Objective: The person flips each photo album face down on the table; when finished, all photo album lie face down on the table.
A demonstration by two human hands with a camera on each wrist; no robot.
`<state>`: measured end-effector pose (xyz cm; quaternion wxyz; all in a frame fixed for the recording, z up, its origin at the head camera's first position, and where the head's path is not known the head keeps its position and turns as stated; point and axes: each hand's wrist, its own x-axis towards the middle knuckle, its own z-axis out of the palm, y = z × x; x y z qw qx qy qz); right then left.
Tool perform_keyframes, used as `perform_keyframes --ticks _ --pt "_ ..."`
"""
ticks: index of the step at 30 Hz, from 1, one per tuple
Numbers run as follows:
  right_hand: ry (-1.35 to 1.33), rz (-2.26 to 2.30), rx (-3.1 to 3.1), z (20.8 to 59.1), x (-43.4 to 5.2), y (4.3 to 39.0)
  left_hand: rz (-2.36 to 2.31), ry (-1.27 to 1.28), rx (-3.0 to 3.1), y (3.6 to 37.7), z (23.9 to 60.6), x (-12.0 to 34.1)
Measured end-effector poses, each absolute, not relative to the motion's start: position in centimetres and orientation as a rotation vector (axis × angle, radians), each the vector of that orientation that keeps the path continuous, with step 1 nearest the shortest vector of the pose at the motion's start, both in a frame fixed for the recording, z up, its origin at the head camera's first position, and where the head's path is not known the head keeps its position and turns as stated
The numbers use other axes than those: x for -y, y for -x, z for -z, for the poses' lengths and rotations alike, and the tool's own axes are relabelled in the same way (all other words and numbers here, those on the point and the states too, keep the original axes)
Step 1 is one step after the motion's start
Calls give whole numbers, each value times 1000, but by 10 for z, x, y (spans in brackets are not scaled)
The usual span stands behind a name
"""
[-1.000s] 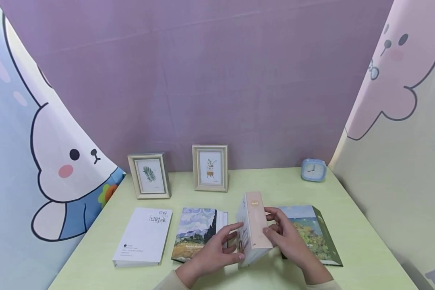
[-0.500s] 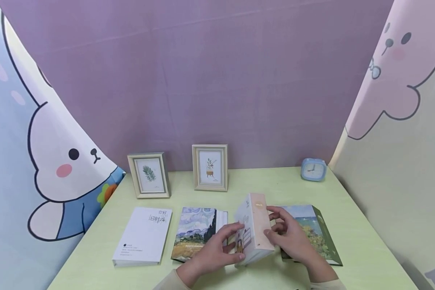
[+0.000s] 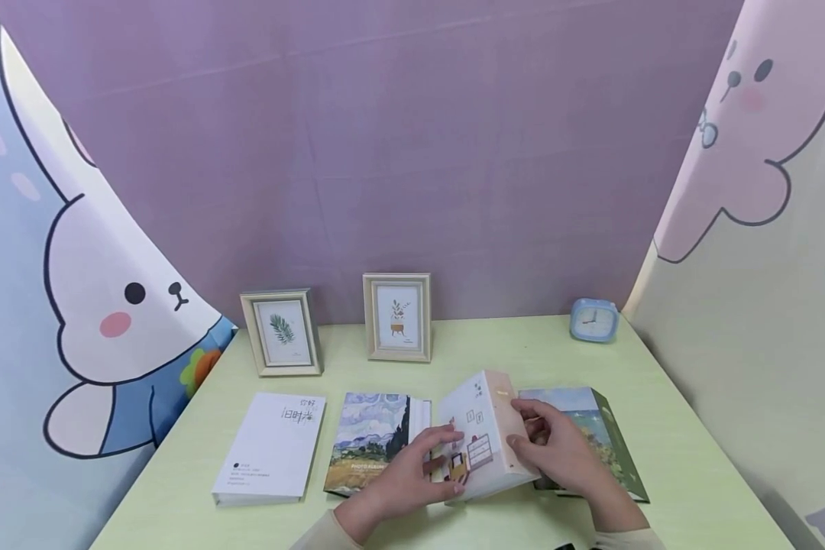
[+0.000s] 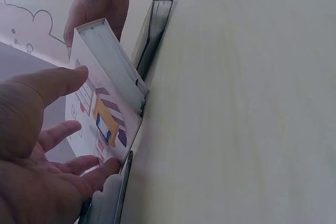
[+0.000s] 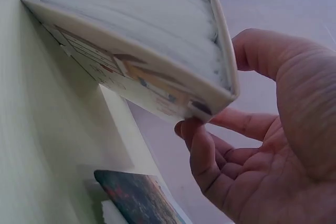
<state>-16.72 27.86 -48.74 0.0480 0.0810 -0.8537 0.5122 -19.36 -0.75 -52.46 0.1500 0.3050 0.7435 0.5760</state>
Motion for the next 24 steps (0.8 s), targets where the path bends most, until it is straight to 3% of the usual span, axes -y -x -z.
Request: perform_keyframes --ticks 24 --pt "-184 -1305 2702 494 -280 168 -1277 -873 -2485 196 519 4"
